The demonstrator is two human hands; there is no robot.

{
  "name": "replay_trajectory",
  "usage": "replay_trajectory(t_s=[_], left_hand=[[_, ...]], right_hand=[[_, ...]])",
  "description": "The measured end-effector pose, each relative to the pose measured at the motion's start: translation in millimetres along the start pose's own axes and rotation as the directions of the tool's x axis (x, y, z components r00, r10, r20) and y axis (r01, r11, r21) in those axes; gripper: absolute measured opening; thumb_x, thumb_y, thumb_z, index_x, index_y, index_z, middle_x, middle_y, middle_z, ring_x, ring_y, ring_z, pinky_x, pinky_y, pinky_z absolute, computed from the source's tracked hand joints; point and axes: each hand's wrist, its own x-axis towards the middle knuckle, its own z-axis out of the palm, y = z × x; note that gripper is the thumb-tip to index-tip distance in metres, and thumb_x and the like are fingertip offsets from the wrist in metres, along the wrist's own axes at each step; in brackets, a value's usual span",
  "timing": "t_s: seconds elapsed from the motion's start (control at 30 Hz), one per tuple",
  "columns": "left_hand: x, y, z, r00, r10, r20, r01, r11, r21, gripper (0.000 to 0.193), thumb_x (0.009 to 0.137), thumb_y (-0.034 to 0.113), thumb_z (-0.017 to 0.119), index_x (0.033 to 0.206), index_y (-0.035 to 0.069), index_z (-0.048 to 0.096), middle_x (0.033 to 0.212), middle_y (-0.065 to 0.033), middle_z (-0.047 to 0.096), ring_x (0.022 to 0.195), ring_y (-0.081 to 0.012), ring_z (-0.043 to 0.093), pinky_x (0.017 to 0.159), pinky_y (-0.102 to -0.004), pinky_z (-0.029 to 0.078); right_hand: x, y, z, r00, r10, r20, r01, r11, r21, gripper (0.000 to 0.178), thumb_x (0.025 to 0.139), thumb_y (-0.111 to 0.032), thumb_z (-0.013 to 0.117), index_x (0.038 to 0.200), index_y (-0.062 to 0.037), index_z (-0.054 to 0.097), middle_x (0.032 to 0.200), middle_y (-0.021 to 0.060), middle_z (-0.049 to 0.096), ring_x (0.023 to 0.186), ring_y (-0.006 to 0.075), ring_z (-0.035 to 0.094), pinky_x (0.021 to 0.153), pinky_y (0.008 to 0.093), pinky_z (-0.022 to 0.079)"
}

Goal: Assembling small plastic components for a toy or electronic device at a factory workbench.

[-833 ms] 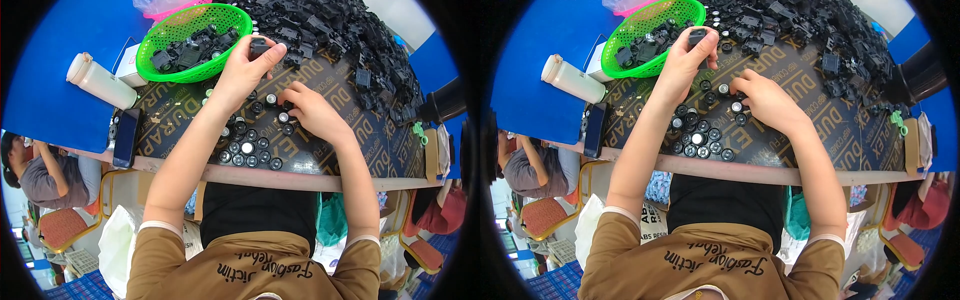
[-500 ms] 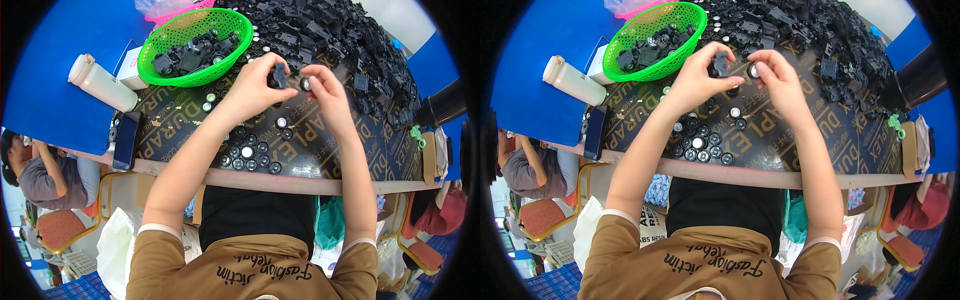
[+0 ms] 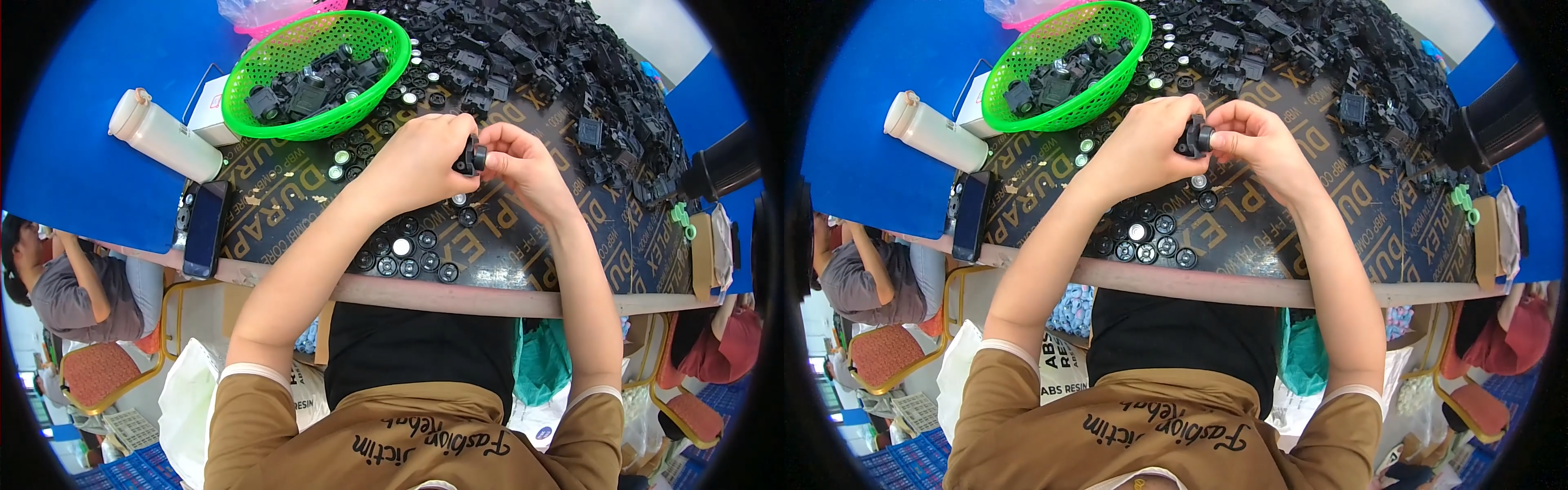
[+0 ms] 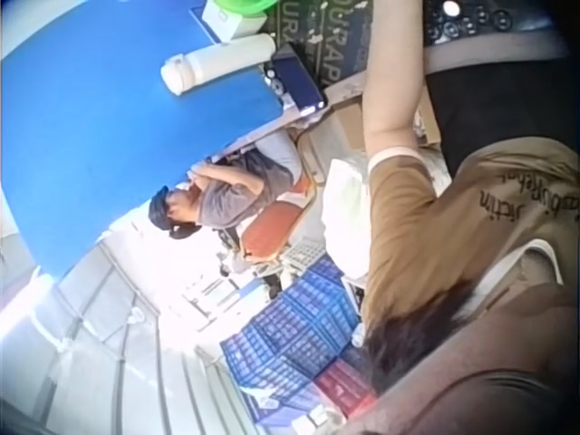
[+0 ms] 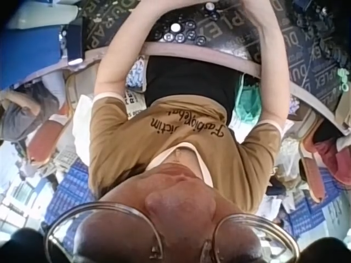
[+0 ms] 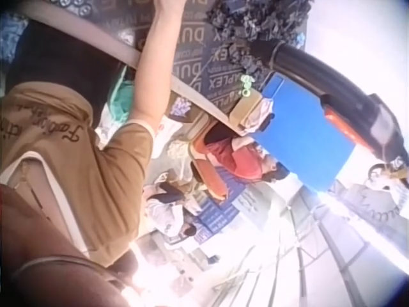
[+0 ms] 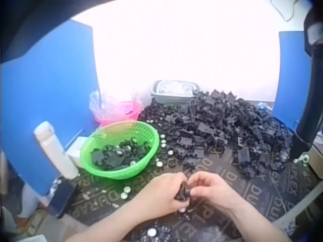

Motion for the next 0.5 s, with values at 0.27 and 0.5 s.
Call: replay_trajectory(t_s=[0.27, 0.5], left_hand=[[0.7, 7.2, -4.9, 0.992, -0.124, 0.004, 0.124, 0.989, -0.075, 0.036, 0.062, 0.017, 0.072, 0.087, 0.000, 0.052, 0.076, -0.0168, 0.058, 0.074, -0.0346, 0.059, 0.066, -0.0397, 0.047], [-3.4, 5.8, -0.4, 0.998, -0.011, 0.060, 0.001, 0.986, 0.167, 0.036, 0.063, 0.017, 0.074, 0.086, 0.002, 0.051, 0.078, -0.0149, 0.059, 0.079, -0.0317, 0.059, 0.070, -0.0384, 0.048]], right_hand=[[0.6, -1.7, -1.5, 0.999, -0.033, 0.028, 0.031, 0.997, 0.073, 0.015, 0.082, -0.009, 0.065, 0.094, -0.0009, 0.060, 0.083, 0.0007, 0.061, 0.073, 0.0072, 0.056, 0.069, 0.0217, 0.046], [-1.7, -3.3, -3.1, 0.998, 0.038, 0.041, -0.033, 0.993, -0.114, 0.013, 0.078, -0.002, 0.062, 0.091, 0.0005, 0.062, 0.081, 0.0012, 0.062, 0.071, 0.0076, 0.056, 0.068, 0.0217, 0.046]])
